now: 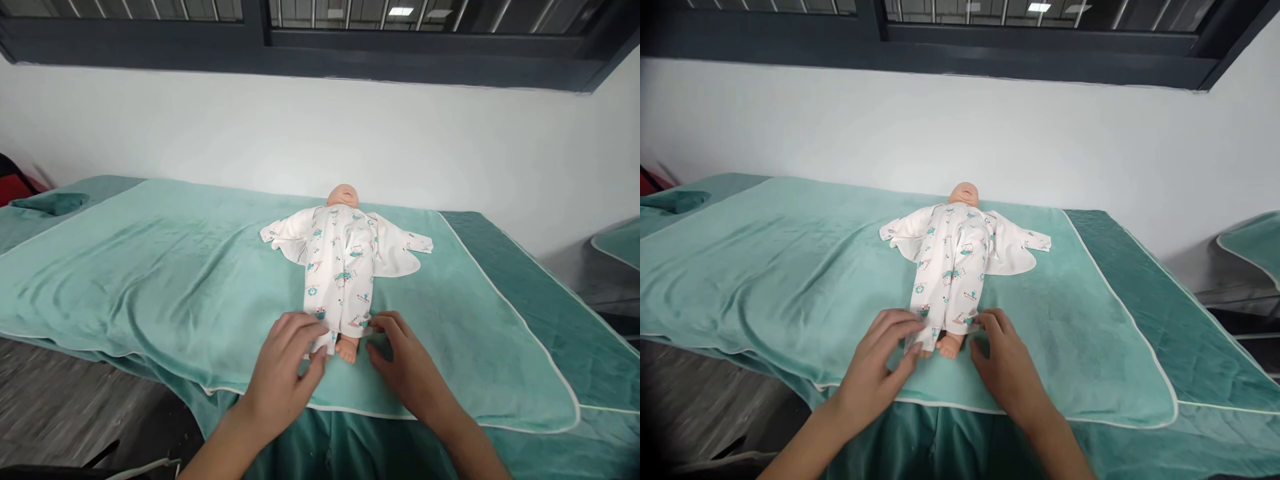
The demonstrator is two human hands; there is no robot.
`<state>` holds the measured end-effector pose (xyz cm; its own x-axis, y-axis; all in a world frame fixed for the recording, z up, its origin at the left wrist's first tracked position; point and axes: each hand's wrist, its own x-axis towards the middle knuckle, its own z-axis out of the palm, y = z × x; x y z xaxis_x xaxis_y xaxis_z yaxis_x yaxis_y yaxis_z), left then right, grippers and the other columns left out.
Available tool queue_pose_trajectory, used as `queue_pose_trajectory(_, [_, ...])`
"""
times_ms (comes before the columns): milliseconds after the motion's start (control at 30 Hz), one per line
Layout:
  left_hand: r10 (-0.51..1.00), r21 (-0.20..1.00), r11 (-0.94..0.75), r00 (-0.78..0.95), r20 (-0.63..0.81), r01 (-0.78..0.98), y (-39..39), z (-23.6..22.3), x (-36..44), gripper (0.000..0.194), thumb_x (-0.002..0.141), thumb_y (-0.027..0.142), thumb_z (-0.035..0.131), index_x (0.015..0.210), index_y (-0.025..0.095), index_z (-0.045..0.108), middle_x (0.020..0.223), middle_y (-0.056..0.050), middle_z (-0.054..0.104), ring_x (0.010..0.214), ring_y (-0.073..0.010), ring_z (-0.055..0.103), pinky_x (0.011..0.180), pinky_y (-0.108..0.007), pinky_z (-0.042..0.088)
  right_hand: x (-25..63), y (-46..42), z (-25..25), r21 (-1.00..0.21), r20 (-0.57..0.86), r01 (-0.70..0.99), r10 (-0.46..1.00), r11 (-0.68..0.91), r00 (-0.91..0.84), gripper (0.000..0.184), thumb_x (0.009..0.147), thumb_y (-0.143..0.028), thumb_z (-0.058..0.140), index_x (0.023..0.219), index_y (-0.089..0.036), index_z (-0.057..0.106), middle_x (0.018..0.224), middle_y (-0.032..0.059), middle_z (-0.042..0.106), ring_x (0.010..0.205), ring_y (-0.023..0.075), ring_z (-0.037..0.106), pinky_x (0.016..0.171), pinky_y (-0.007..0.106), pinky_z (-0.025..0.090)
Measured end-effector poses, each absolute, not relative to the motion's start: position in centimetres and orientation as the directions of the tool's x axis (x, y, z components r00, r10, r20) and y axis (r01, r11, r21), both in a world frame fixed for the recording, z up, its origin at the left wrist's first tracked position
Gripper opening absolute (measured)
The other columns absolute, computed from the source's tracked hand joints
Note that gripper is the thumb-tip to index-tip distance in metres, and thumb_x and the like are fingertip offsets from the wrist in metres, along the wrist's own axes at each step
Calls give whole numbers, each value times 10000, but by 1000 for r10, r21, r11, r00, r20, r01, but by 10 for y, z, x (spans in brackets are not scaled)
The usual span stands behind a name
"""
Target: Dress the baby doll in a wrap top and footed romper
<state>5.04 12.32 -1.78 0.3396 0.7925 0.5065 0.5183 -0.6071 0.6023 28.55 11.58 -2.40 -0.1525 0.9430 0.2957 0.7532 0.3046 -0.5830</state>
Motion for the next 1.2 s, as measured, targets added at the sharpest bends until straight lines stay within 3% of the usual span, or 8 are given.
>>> queue_pose_trajectory(100, [735, 486, -677, 469, 489, 553, 131, -8, 73, 277, 942, 186, 526, 1199, 268, 588, 1158, -73, 664, 1195, -270, 555, 1024, -471, 459, 278, 115, -44, -534, 326, 799, 939, 278, -108, 265, 839, -112, 614, 1059, -237, 536, 1098, 76, 619, 1002, 267, 613, 841, 437, 527])
queue_pose_trajectory(233, [759, 423, -649, 499, 419, 632, 139, -7, 91, 210, 960, 232, 510, 1141, 247, 615, 1154, -71, 662, 1211, -292, 548, 1011, -497, 459, 267, 120, -51, -473, 430, 830, 900, 295, -75, 125, 908, -139, 542, 990, -233, 551, 1034, 75, 632, 956, 267, 587, 817, 433, 505])
queue_pose_trajectory(400, [715, 380, -699, 564, 414, 606, 136, -14, 89, 329, 914, 287, 620, 1234, 235, 564, 1210, -71, 642, 1226, -294, 521, 1107, -528, 388, 269, 113, -40, -664, 464, 649, 885, 370, -30, 116, 944, -127, 490, 973, -235, 520, 910, 23, 610, 836, 183, 595, 749, 319, 492])
queue_pose_trajectory(500, [712, 402, -701, 548, 439, 589, 132, -13, 91, 256, 902, 218, 605, 1156, 230, 571, 1170, -69, 640, 1188, -284, 530, 1087, -516, 401, 268, 103, -32, -696, 477, 578, 876, 426, -70, 103, 961, -137, 480, 962, -236, 506, 844, -4, 581, 753, 148, 576, 686, 275, 466])
queue_pose_trajectory(667, [761, 482, -649, 510, 401, 589, 133, -4, 103, 177, 830, 112, 600, 974, 208, 562, 1040, -41, 641, 1021, -238, 563, 908, -435, 475, 270, 98, -18, -649, 541, 573, 833, 500, -115, 129, 955, -104, 492, 977, -229, 509, 861, -2, 571, 761, 132, 563, 686, 257, 449])
queue_pose_trajectory(867, [732, 563, -669, 558, 389, 485, 145, 2, 92, 105, 940, 139, 524, 972, 225, 575, 994, 13, 665, 940, -175, 582, 853, -372, 466, 277, 92, -9, -631, 563, 555, 812, 541, -152, 156, 948, -81, 531, 996, -229, 520, 895, -2, 592, 796, 113, 577, 700, 228, 457])
queue_pose_trajectory(1067, [710, 482, -703, 546, 444, 523, 149, -1, 84, 134, 968, 137, 479, 985, 212, 588, 983, -9, 674, 898, -183, 597, 806, -374, 465, 275, 88, -8, -632, 550, 572, 823, 523, -145, 143, 944, -91, 541, 980, -228, 528, 871, -3, 587, 768, 111, 574, 675, 224, 453])
queue_pose_trajectory(1200, [732, 570, -677, 504, 458, 466, 140, -1, 76, 146, 996, 157, 462, 1037, 211, 591, 962, -17, 660, 899, -161, 601, 808, -333, 490, 278, 89, -16, -646, 521, 561, 836, 517, -171, 128, 945, -109, 560, 986, -230, 552, 881, 9, 608, 779, 125, 595, 678, 233, 468])
